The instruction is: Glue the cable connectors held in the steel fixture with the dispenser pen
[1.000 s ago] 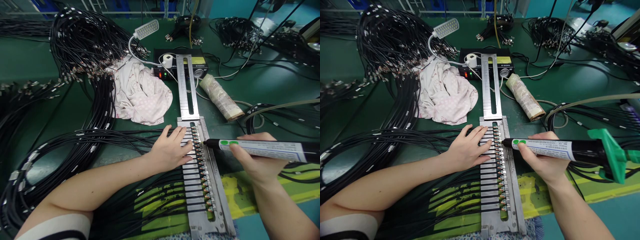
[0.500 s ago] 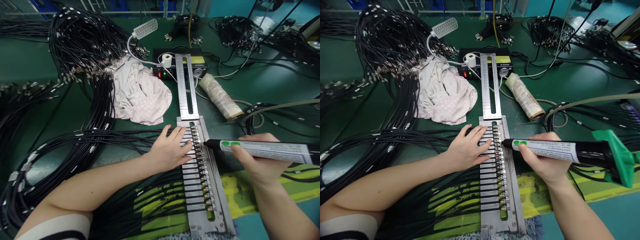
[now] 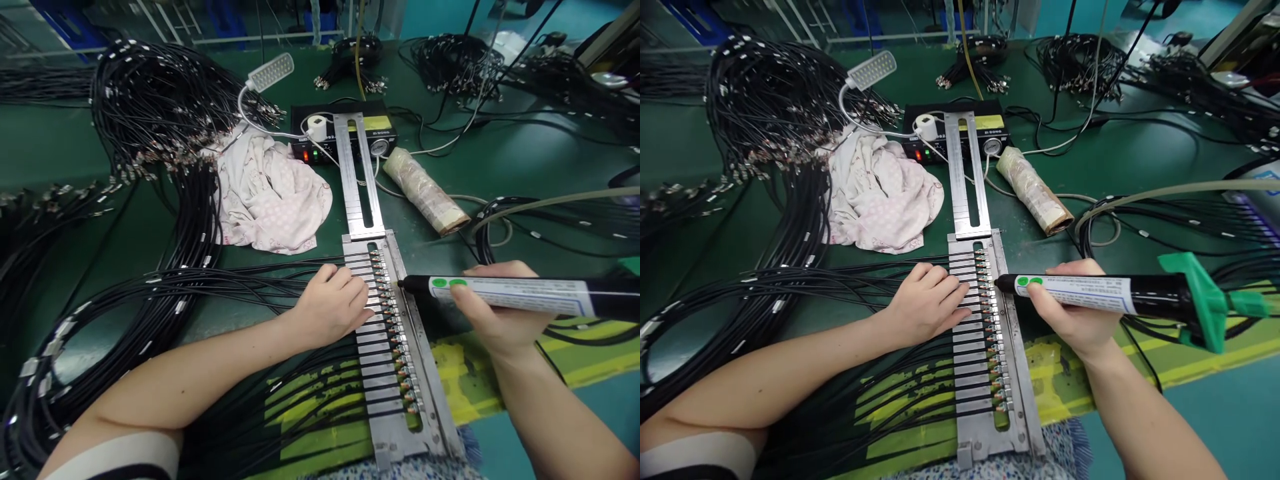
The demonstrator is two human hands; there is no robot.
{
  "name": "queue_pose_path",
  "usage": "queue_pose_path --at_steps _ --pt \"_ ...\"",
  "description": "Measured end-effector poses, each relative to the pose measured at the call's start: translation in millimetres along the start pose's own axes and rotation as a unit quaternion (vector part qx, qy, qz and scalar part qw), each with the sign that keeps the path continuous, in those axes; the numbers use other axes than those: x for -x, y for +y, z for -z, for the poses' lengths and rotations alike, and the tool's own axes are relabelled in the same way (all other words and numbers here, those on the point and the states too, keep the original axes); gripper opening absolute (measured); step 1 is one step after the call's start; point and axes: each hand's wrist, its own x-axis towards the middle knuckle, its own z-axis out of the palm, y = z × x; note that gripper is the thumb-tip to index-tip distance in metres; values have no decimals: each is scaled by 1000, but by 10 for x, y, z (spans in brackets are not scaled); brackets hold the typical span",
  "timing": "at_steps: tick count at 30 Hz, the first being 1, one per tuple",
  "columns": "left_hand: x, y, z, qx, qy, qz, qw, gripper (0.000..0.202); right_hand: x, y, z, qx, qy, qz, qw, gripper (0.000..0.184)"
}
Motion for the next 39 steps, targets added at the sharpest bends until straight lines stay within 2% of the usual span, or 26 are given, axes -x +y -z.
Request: queue_pose_path --at_steps 11,39 --pt "-10 -38 16 21 -20 -1 1000 23 -30 -82 -1 -9 -25 32 999 17" --pt "-12 -46 28 29 -20 2 999 25 -3 -51 23 -21 -39 31 999 19"
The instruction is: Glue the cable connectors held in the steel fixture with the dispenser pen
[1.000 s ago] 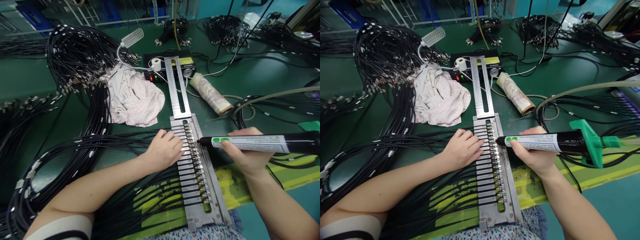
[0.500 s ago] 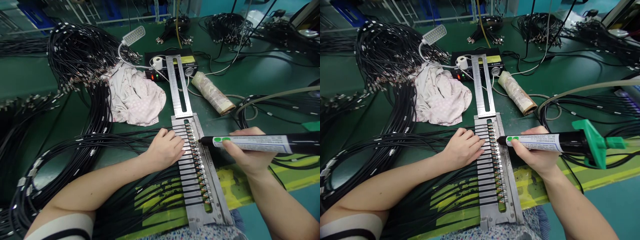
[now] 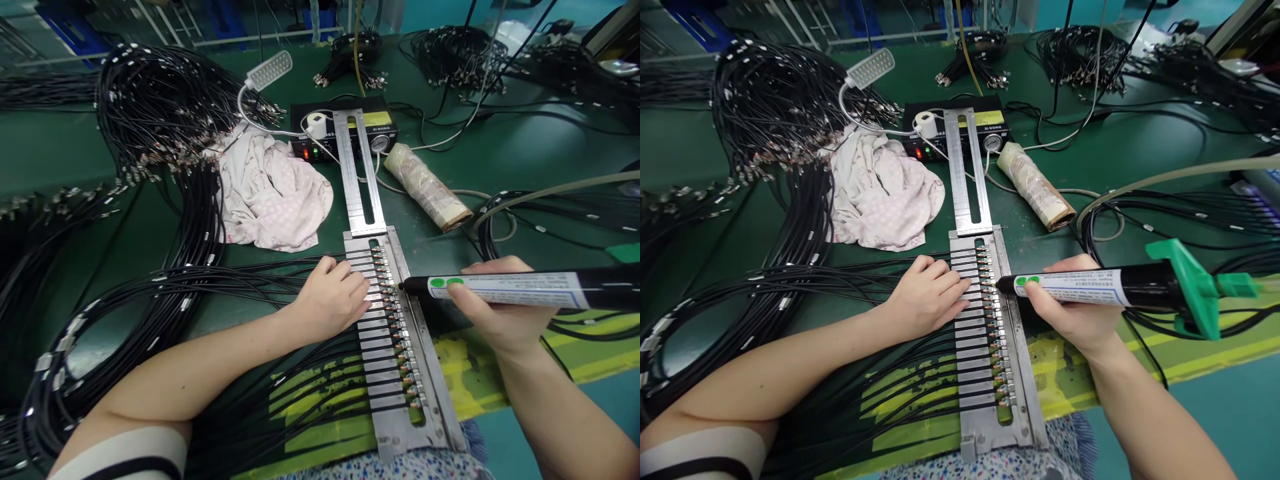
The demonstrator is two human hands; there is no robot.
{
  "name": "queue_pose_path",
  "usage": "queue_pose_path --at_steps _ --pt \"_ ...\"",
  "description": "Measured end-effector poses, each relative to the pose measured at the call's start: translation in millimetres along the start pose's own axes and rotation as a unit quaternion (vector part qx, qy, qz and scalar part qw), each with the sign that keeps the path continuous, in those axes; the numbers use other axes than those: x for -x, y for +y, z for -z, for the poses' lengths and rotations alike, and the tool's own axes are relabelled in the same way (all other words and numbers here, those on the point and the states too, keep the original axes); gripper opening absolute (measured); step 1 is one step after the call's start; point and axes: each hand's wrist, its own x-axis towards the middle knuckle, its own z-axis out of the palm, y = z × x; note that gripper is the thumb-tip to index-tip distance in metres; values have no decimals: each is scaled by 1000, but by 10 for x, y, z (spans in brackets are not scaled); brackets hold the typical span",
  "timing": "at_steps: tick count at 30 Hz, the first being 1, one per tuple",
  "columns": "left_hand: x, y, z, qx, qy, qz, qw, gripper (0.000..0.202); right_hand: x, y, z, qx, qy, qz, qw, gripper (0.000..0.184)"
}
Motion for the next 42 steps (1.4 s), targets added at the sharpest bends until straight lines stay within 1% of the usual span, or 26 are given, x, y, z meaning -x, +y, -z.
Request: queue_pose_path --at_steps 8,14,21,27,31,37,42 --pt "0 -3 4 10 -20 1 1000 27 8 12 -26 7 10 -3 1000 19" --pt "-1 2 2 10 -22 2 1000 26 9 16 -22 24 10 -6 1000 19" --pt "0 4 13 10 -21 4 1000 26 16 -1 -8 -6 11 -18 1000 19" --pt "-2 -3 14 8 -22 2 1000 27 38 48 -17 8 49 -30 998 20" --pt "-7 -4 9 8 -28 3 1000 28 31 47 -52 15 37 -21 999 20" --pt "-7 2 8 10 -28 5 1000 29 19 33 -59 39 30 -28 998 19" --pt "-9 4 16 12 -25 6 1000 29 16 39 -72 38 24 -31 998 20"
